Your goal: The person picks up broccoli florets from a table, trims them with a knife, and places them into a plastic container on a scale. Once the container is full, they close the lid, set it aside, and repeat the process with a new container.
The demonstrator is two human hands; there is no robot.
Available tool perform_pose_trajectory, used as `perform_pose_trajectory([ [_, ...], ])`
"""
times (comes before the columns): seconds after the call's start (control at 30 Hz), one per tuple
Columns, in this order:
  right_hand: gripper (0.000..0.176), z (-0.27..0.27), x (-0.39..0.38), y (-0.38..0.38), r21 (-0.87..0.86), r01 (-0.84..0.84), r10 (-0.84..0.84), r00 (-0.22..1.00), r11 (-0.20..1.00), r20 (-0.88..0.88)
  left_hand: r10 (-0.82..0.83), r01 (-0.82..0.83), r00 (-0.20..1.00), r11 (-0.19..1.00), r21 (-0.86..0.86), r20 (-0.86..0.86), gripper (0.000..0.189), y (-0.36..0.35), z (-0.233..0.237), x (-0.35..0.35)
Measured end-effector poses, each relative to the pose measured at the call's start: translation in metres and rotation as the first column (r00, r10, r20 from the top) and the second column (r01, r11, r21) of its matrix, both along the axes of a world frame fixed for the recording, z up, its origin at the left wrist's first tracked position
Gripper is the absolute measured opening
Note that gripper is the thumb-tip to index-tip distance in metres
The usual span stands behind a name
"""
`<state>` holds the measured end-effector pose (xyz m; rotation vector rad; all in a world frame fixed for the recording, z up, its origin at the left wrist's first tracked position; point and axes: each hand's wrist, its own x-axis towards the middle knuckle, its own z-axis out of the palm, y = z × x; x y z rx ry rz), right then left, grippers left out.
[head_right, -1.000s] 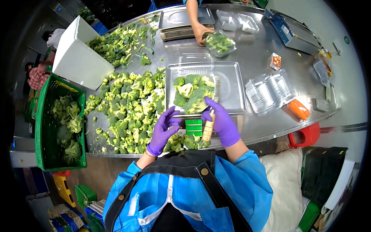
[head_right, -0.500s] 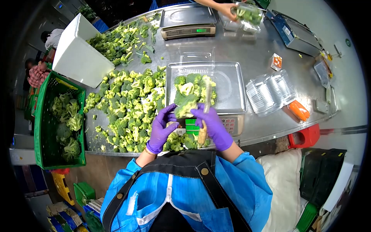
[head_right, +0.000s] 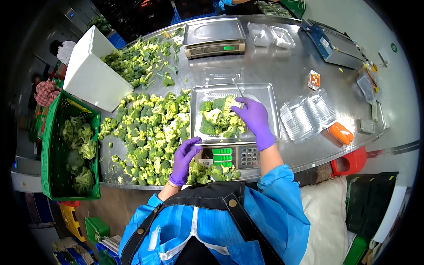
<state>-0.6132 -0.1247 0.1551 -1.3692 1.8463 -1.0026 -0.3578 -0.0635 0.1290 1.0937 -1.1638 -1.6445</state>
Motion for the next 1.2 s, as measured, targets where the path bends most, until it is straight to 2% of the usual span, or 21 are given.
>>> perform_pose_trajectory([
  [0.03,0.038,-0.002,-0.004,0.001,0.011,-0.009,0.008,0.991,1.000,0.134,0.009,-0.009,1.000,1.000,-0.007,0.014,0.035,-0.001,-0.001,0.001],
  [0.07,0.036,-0.020,-0.008,-0.004,-0.058,0.040,-0.024,0.966,0.997,0.257,0.016,-0.016,1.000,1.000,-0.015,-0.002,0.035,-0.003,-0.001,0.000],
  [0.1,0.036,-0.012,-0.008,-0.004,-0.062,0.042,-0.025,0.966,0.997,0.257,0.014,-0.014,1.000,1.000,-0.018,-0.003,0.035,-0.009,-0.002,-0.001],
  [0.17,0.035,0.009,-0.006,0.007,0.030,0.160,-0.160,0.920,0.987,0.358,0.047,-0.029,0.990,0.991,-0.134,0.133,0.034,-0.016,-0.011,0.002],
  [0.23,0.035,0.008,-0.012,0.014,0.038,0.168,-0.171,0.922,0.985,0.348,0.087,-0.002,0.960,0.953,-0.304,0.267,0.040,-0.034,-0.019,0.004],
  [0.3,0.043,0.005,-0.017,0.021,0.100,0.191,-0.213,0.924,0.977,0.318,0.166,-0.035,0.944,0.908,-0.417,0.284,0.050,-0.047,-0.018,0.000],
  [0.33,0.043,-0.007,-0.020,0.026,0.103,0.198,-0.221,0.921,0.975,0.321,0.169,0.025,0.916,0.881,-0.472,0.364,0.054,-0.051,-0.018,0.001],
  [0.37,0.053,-0.028,-0.025,0.028,-0.036,0.135,-0.120,0.954,0.990,0.274,0.180,0.089,0.882,0.845,-0.528,0.436,0.059,-0.059,-0.019,0.000],
  [0.4,0.063,-0.032,-0.023,0.032,-0.168,0.064,-0.027,0.977,0.984,0.212,0.175,0.138,0.863,0.821,-0.554,0.474,0.077,-0.063,-0.016,-0.004],
  [0.43,0.063,-0.035,-0.022,0.039,-0.164,0.072,-0.036,0.976,0.984,0.215,0.166,0.146,0.863,0.822,-0.550,0.478,0.077,-0.063,-0.013,-0.007],
  [0.5,0.082,-0.038,-0.015,0.049,-0.154,-0.051,0.068,0.991,0.987,0.113,0.196,0.269,0.787,0.745,-0.611,0.585,0.094,-0.067,-0.006,-0.021],
  [0.53,0.091,-0.042,-0.011,0.052,-0.174,-0.082,0.097,0.992,0.981,0.078,0.140,0.303,0.797,0.749,-0.589,0.588,0.107,-0.074,-0.014,-0.025],
  [0.67,0.092,-0.040,0.005,0.053,-0.128,-0.066,0.062,0.998,0.990,-0.030,0.033,0.316,0.836,0.787,-0.530,0.548,0.113,-0.090,-0.033,-0.035],
  [0.73,0.087,-0.035,0.015,0.050,-0.122,0.023,-0.032,0.997,0.992,-0.072,0.043,0.309,0.840,0.781,-0.542,0.541,0.113,-0.092,-0.041,-0.036],
  [0.83,0.086,-0.036,0.022,0.047,-0.084,0.069,-0.081,0.985,0.994,-0.154,0.037,0.292,0.853,0.793,-0.535,0.520,0.114,-0.090,-0.042,-0.037],
  [0.87,0.094,-0.043,0.021,0.046,-0.087,0.075,-0.091,0.974,0.993,-0.205,0.041,0.296,0.844,0.795,-0.530,0.534,0.115,-0.088,-0.041,-0.036],
  [0.9,0.094,-0.049,0.021,0.045,-0.101,0.078,-0.097,0.974,0.992,-0.206,0.050,0.300,0.836,0.791,-0.533,0.546,0.116,-0.089,-0.039,-0.037],
  [1.0,0.091,-0.052,0.019,0.044,-0.067,0.078,-0.081,0.996,0.995,-0.043,0.095,0.284,0.829,0.777,-0.562,0.550,0.118,-0.090,-0.044,-0.039],
  [1.03,0.092,-0.048,0.018,0.045,-0.057,0.054,-0.057,0.997,0.997,-0.053,0.096,0.271,0.837,0.784,-0.559,0.539,0.118,-0.090,-0.044,-0.040],
  [1.1,0.093,-0.070,0.010,0.044,-0.150,0.034,-0.020,0.996,0.988,0.092,0.108,0.269,0.831,0.780,-0.565,0.545,0.115,-0.089,-0.043,-0.040],
  [1.2,0.091,-0.052,0.012,0.048,-0.126,0.096,-0.084,0.991,0.987,0.102,0.130,0.279,0.808,0.774,-0.568,0.575,0.114,-0.088,-0.038,-0.041],
])
